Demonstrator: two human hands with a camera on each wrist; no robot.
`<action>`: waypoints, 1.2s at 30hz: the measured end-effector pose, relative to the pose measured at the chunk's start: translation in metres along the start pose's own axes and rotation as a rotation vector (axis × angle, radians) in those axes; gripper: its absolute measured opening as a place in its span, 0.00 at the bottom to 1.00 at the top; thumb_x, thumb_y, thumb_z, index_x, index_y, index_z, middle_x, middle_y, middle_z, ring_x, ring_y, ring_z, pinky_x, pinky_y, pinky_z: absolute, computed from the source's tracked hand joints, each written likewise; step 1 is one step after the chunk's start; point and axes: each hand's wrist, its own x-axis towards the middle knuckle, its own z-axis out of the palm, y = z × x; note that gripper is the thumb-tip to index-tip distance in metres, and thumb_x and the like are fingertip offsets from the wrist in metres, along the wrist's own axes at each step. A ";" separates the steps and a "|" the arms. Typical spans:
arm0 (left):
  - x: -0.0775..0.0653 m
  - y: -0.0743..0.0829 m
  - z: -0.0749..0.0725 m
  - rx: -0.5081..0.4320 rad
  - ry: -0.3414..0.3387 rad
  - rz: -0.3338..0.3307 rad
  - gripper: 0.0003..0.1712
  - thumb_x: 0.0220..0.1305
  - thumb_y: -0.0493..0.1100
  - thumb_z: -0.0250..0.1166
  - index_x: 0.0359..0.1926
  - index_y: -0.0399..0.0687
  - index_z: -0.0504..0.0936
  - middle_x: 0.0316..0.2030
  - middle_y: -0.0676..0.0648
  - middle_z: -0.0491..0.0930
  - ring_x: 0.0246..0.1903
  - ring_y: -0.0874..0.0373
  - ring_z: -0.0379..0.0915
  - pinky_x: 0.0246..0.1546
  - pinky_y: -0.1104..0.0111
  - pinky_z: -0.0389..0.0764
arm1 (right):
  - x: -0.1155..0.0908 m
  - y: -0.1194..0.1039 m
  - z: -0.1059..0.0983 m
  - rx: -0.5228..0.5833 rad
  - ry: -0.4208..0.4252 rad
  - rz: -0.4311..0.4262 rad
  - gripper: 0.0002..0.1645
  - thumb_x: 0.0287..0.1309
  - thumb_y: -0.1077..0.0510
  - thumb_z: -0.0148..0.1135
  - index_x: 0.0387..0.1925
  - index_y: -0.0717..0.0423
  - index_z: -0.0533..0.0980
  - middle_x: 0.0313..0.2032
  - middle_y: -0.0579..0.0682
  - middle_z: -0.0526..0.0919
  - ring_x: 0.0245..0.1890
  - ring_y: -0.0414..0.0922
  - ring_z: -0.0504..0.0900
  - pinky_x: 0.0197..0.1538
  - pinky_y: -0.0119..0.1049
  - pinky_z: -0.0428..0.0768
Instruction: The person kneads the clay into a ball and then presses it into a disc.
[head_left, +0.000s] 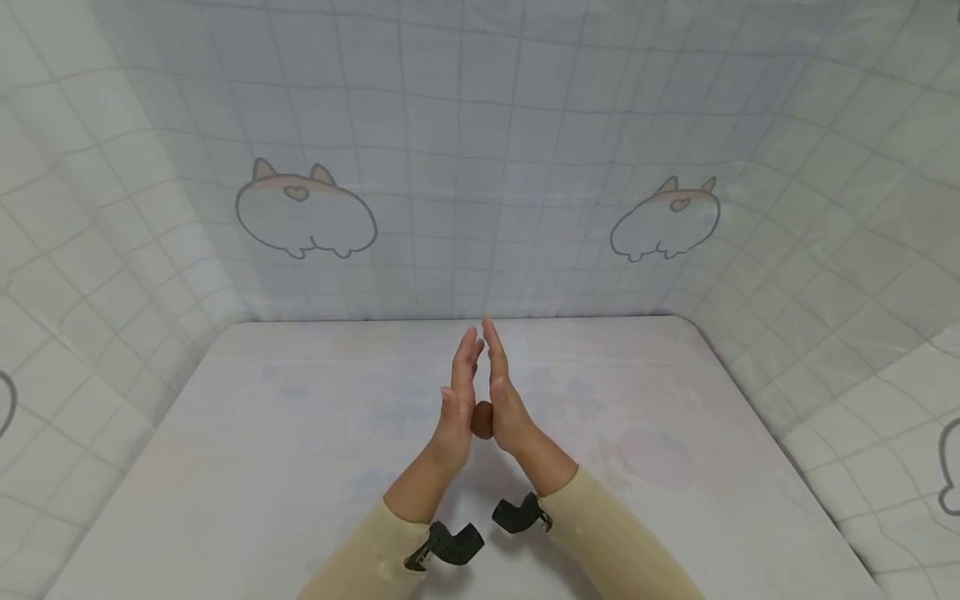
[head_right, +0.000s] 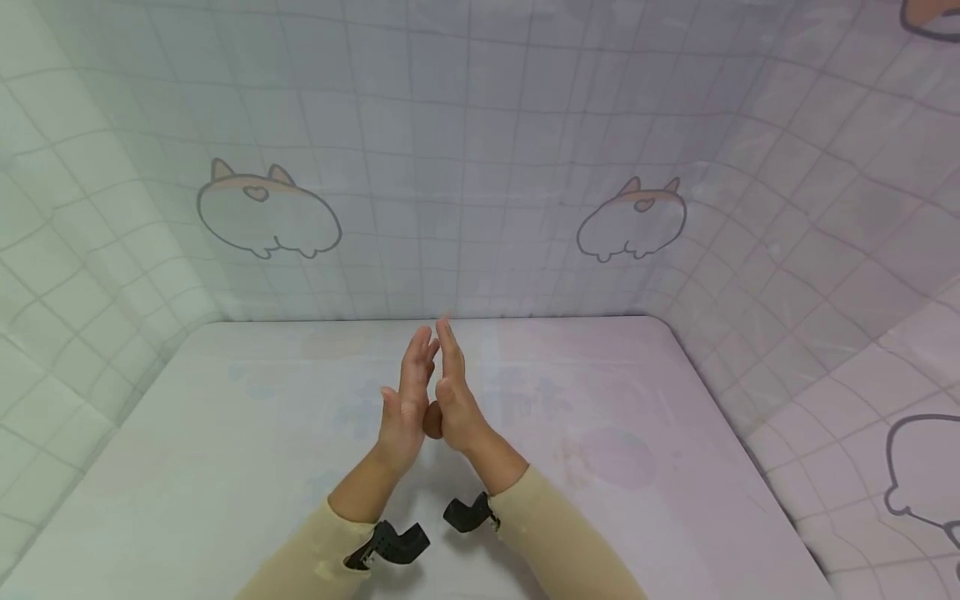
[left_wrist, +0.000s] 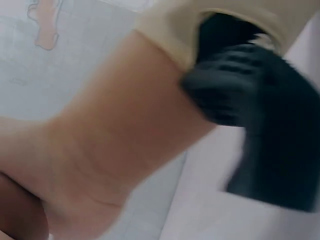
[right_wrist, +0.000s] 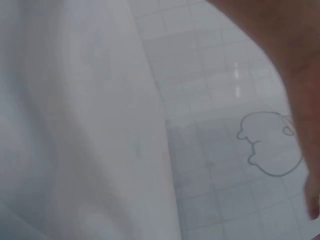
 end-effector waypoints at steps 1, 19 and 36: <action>0.001 0.001 0.000 0.011 0.010 0.029 0.52 0.69 0.77 0.21 0.80 0.48 0.31 0.79 0.45 0.32 0.77 0.44 0.28 0.70 0.40 0.31 | -0.001 0.002 0.001 0.056 -0.024 -0.007 0.53 0.68 0.22 0.22 0.78 0.48 0.24 0.20 0.46 0.78 0.18 0.33 0.74 0.23 0.31 0.72; 0.021 0.001 -0.009 0.195 0.219 0.189 0.58 0.68 0.79 0.28 0.79 0.40 0.32 0.79 0.42 0.31 0.77 0.42 0.28 0.72 0.48 0.30 | -0.004 -0.021 0.021 -0.092 0.030 -0.211 0.56 0.71 0.26 0.14 0.77 0.68 0.31 0.78 0.65 0.34 0.56 0.31 0.72 0.71 0.36 0.57; 0.004 -0.004 -0.001 0.110 -0.020 -0.322 0.53 0.62 0.83 0.20 0.81 0.63 0.35 0.79 0.45 0.39 0.69 0.39 0.57 0.60 0.35 0.63 | 0.006 -0.033 0.009 -0.149 0.141 -0.302 0.53 0.72 0.27 0.16 0.77 0.65 0.32 0.78 0.63 0.38 0.78 0.56 0.35 0.75 0.51 0.37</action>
